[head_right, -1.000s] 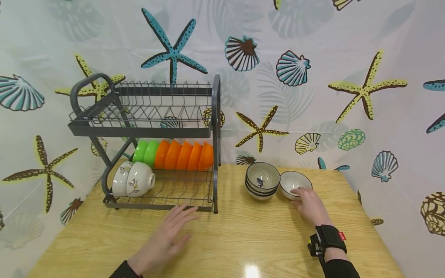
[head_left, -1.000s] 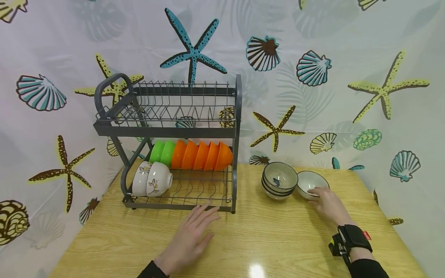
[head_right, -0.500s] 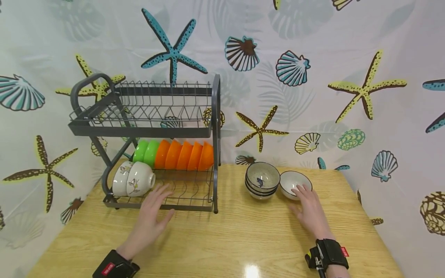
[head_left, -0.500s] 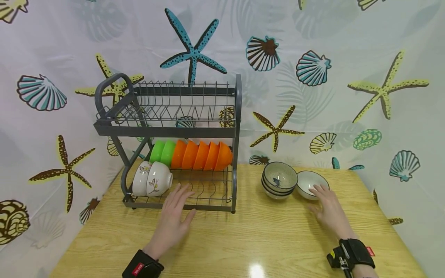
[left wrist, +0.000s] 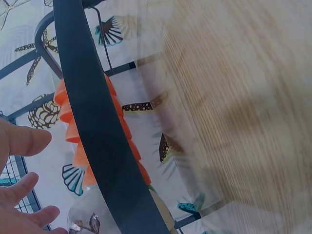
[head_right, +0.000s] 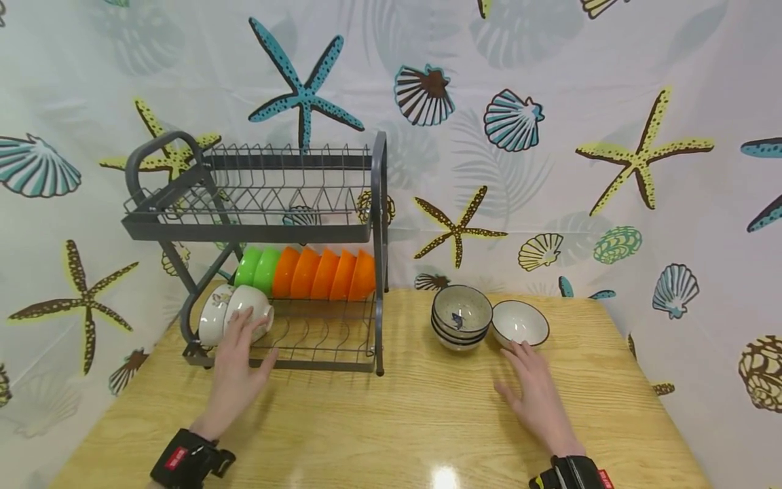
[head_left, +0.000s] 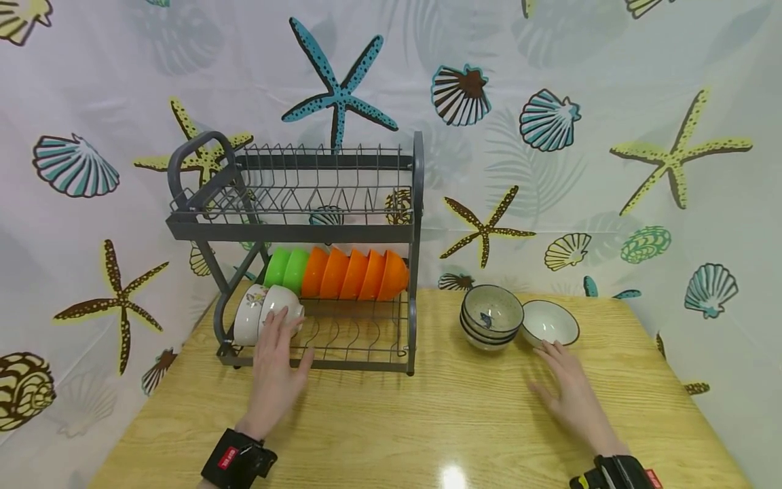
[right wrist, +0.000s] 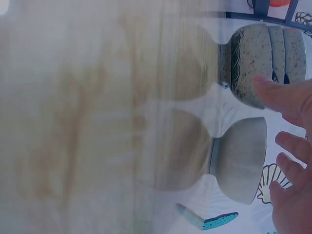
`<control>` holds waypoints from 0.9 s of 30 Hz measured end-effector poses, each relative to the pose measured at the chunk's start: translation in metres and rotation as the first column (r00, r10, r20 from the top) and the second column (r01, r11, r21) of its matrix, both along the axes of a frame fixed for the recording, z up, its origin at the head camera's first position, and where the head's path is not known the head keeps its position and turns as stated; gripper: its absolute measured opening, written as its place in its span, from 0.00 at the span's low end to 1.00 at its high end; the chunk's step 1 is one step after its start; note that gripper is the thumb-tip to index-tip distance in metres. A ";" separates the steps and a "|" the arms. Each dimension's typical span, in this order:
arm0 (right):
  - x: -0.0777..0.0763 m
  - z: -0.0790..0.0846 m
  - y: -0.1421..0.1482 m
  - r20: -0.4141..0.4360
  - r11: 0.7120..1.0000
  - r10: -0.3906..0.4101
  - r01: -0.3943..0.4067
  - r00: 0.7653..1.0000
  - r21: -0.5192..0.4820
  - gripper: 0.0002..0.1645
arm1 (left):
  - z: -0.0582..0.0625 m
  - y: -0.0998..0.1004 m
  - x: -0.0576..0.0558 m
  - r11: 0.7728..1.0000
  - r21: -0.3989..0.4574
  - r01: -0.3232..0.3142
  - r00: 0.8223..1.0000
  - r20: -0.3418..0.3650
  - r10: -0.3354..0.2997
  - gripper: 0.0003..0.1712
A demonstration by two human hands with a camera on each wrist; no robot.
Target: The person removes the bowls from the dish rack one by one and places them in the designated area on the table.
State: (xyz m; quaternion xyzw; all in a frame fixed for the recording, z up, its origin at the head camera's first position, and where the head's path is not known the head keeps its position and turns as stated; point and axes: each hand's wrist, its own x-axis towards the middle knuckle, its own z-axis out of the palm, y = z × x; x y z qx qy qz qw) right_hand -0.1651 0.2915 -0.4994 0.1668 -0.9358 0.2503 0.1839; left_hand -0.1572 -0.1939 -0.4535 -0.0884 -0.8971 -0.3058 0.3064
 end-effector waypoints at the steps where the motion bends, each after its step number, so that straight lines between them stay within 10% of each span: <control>1: 0.002 0.000 -0.002 -0.002 1.000 0.003 -0.003 1.000 -0.006 0.37 | 0.000 -0.001 -0.001 1.000 0.002 -0.010 1.000 -0.009 0.010 0.32; 27: 0.042 -0.010 -0.037 -0.179 0.990 0.112 -0.126 0.977 -0.069 0.40 | 0.014 -0.020 -0.017 0.972 0.194 -0.134 0.991 0.043 0.128 0.35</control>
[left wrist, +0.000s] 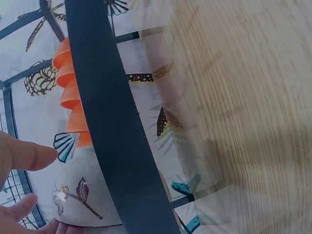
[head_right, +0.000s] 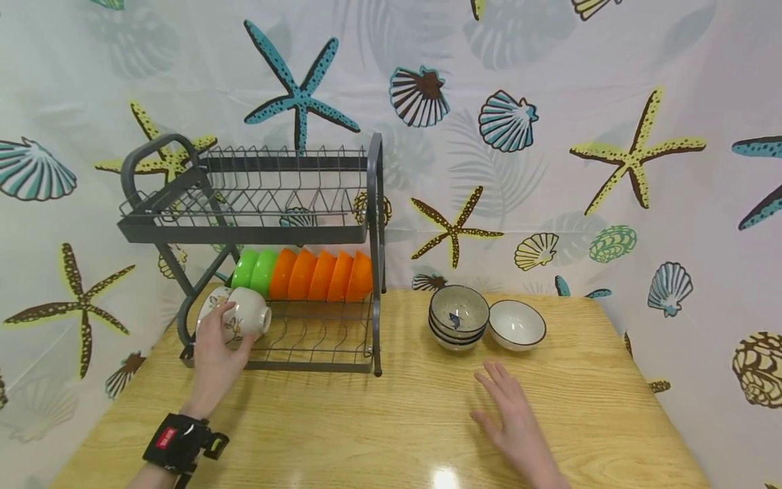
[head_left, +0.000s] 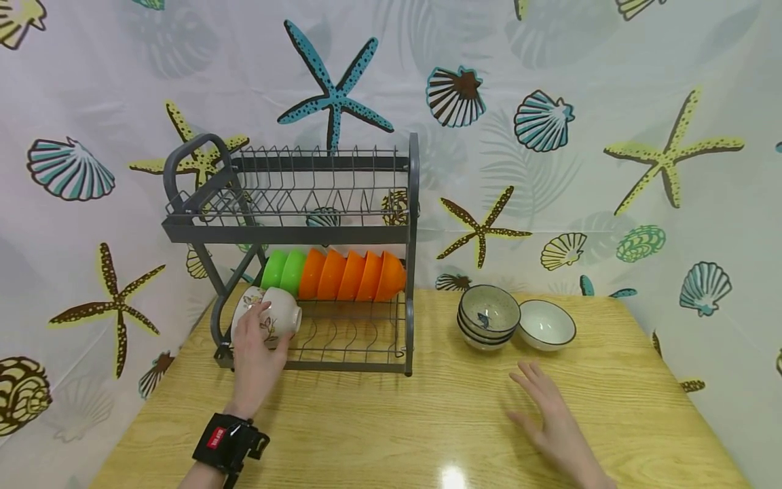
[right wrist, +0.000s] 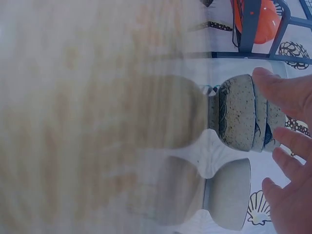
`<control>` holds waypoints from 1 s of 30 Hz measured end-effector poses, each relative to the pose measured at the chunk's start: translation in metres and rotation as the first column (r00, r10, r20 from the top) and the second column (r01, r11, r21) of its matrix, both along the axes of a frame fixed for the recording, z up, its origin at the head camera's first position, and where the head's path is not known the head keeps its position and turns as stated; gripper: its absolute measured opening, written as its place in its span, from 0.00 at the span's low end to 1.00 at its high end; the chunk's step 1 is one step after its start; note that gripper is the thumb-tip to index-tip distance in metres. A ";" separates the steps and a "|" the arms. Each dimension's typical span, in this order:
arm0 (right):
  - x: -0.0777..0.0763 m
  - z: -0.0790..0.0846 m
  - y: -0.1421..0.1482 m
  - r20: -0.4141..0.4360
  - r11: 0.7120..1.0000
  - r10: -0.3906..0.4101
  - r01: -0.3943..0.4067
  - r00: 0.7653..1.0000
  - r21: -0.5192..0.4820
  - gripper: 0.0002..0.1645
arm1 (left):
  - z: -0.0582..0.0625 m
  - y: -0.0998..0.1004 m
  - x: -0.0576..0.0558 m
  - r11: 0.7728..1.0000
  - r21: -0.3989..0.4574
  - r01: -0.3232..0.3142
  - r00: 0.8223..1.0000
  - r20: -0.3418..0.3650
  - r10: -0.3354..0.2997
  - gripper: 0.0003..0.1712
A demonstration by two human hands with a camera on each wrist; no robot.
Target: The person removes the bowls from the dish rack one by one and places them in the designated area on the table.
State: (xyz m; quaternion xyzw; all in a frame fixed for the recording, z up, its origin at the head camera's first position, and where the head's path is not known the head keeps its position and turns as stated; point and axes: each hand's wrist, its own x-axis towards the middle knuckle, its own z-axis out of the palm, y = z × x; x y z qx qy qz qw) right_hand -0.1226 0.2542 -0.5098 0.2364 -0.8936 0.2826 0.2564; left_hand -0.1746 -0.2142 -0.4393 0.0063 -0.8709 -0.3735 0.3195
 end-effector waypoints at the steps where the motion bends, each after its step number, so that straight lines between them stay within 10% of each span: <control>1: 0.001 -0.001 -0.001 0.004 1.000 0.006 -0.006 1.000 0.001 0.40 | 0.001 -0.001 0.000 1.000 0.012 -0.004 1.000 0.014 0.004 0.35; 30: 0.013 0.002 -0.026 -0.062 0.993 0.118 -0.118 0.991 0.009 0.46 | 0.029 -0.023 -0.019 1.000 -0.025 -0.006 0.981 0.194 0.010 0.25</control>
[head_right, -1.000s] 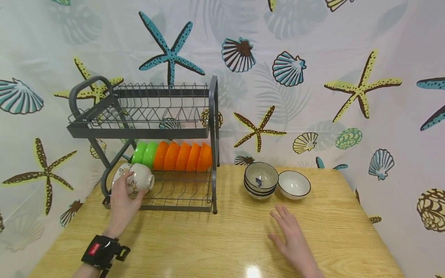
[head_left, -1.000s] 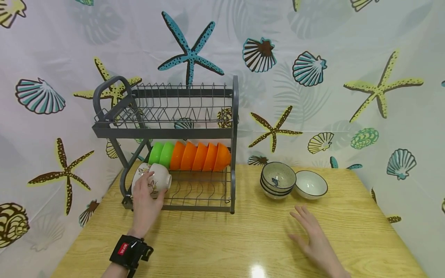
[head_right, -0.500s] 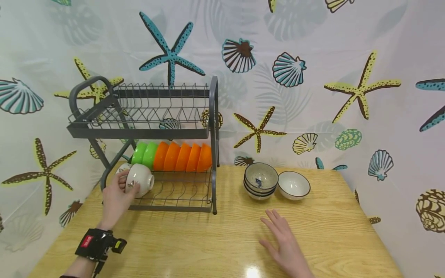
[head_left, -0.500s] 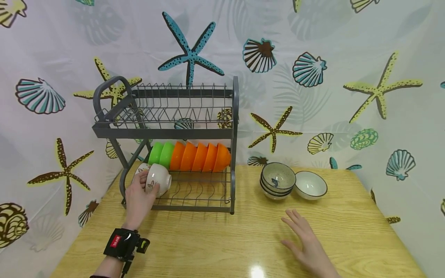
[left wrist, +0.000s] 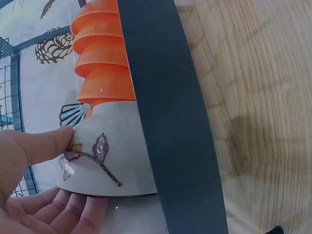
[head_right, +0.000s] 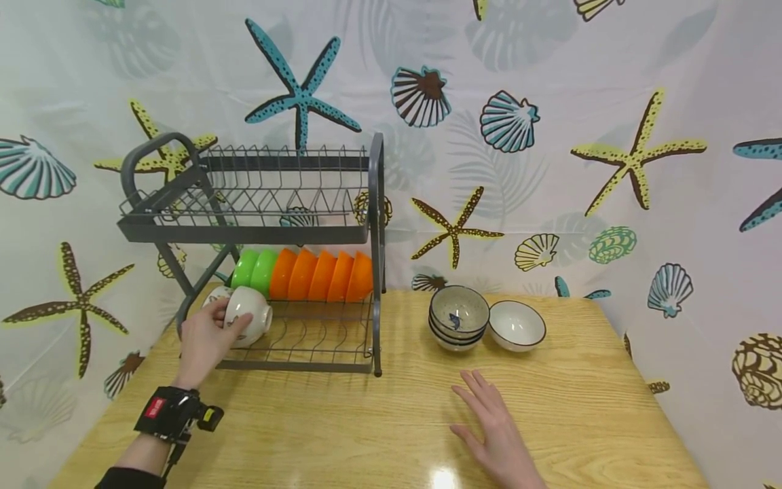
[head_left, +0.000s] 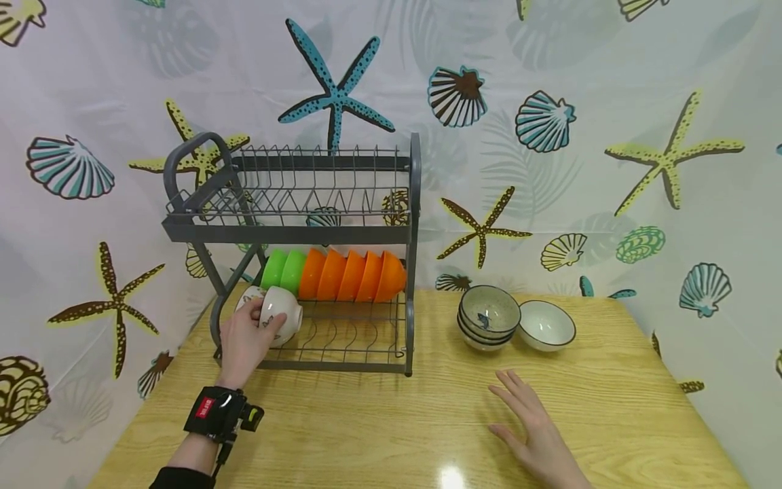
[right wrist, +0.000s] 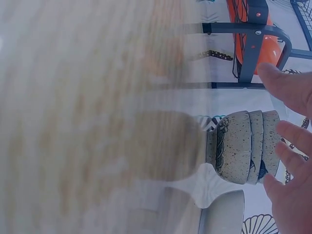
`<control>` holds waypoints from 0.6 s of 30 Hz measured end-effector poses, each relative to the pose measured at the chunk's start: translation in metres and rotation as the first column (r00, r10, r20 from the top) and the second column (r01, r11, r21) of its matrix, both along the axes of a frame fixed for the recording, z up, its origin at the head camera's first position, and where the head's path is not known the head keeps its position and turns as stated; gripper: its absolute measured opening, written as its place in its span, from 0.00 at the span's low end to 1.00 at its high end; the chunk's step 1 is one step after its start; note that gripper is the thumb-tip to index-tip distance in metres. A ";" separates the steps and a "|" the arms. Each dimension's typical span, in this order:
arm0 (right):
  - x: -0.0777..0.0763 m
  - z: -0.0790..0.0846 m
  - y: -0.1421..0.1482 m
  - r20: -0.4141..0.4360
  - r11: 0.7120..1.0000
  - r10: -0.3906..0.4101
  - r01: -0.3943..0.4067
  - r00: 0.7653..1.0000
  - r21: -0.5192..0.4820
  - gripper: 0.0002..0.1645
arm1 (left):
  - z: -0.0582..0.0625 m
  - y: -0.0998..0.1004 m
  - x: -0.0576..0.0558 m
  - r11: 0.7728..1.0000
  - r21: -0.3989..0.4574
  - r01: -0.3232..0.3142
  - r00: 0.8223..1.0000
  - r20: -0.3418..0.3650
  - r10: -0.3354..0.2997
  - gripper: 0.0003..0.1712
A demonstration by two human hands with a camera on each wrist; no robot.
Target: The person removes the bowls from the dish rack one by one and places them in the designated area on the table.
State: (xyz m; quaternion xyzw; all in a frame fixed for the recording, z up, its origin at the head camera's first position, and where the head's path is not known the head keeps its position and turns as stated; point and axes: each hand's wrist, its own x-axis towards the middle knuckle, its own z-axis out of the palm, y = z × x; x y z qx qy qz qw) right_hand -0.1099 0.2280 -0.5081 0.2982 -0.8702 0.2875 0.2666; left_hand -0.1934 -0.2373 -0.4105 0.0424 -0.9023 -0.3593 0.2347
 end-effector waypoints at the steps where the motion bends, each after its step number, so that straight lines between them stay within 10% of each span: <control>1: 0.000 0.000 0.000 -0.001 1.000 0.005 -0.005 1.000 -0.002 0.46 | 0.000 0.000 -0.001 1.000 0.004 0.005 1.000 0.008 -0.005 0.25; 18: -0.002 -0.003 -0.001 -0.014 1.000 0.022 -0.022 1.000 -0.015 0.44 | -0.003 -0.002 -0.004 0.995 0.100 0.027 0.992 0.122 -0.040 0.21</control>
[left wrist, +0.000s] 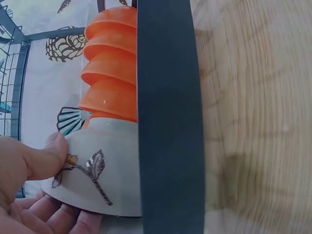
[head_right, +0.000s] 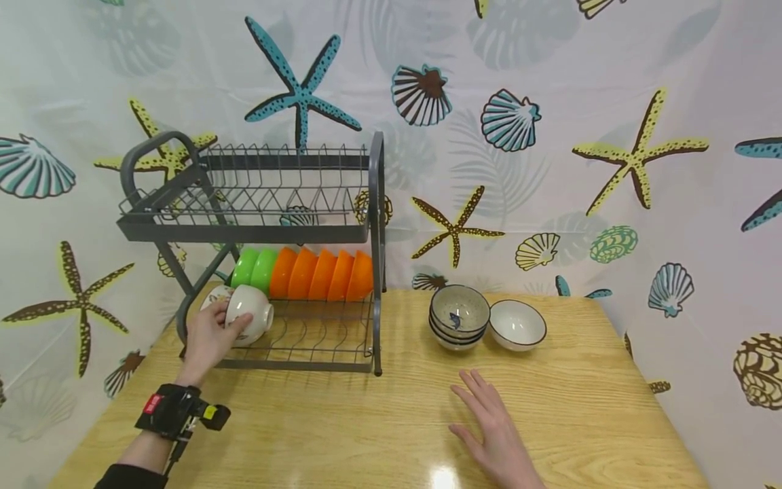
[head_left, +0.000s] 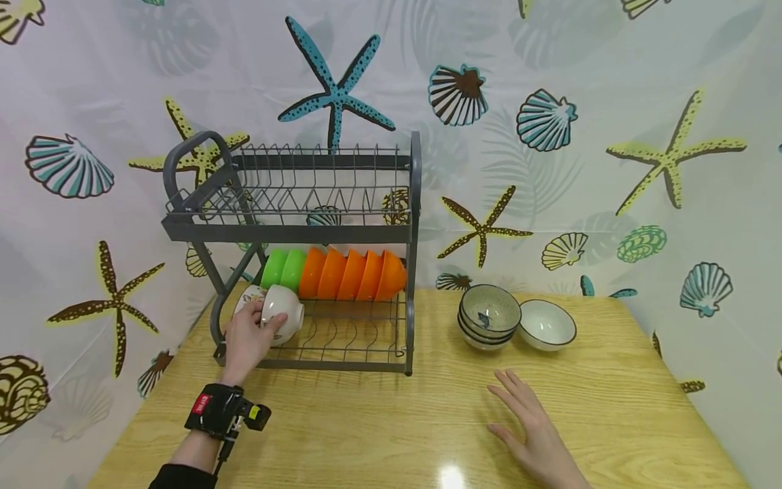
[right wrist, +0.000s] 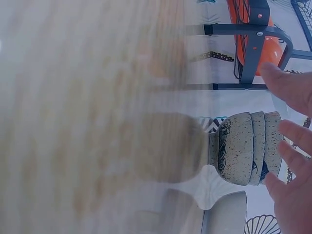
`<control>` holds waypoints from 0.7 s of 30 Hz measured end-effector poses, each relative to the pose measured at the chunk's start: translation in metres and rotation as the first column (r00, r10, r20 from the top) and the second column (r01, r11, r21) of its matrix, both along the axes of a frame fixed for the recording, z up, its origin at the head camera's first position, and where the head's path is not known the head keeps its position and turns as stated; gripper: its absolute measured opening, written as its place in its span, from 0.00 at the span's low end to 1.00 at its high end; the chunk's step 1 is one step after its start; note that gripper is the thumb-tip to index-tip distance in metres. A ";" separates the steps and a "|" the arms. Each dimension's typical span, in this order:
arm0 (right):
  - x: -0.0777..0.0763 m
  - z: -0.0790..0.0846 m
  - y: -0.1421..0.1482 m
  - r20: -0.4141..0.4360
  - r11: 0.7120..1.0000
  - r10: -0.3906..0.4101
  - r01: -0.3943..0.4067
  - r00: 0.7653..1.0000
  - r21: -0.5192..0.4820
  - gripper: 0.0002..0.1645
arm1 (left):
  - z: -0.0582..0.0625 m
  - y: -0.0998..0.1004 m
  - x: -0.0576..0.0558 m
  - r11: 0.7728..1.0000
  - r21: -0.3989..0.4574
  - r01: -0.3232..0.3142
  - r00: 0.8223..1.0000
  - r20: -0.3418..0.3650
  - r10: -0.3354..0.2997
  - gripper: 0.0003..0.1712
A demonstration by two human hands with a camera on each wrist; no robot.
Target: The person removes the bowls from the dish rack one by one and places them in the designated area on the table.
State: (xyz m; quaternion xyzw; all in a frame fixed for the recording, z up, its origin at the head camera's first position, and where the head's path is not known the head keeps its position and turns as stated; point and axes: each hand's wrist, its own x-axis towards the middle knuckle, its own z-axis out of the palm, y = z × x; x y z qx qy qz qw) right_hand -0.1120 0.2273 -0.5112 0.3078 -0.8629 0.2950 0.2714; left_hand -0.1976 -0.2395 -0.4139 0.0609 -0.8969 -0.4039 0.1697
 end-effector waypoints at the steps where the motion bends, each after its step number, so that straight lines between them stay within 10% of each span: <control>1: 0.000 0.000 0.000 -0.002 1.000 0.000 0.000 1.000 -0.003 0.43 | -0.001 0.000 0.000 1.000 0.012 0.001 1.000 -0.002 -0.001 0.21; 21: -0.001 0.001 0.000 -0.052 0.999 0.023 -0.025 0.998 -0.040 0.37 | -0.007 0.011 0.012 0.963 0.263 0.067 0.998 -0.003 -0.069 0.19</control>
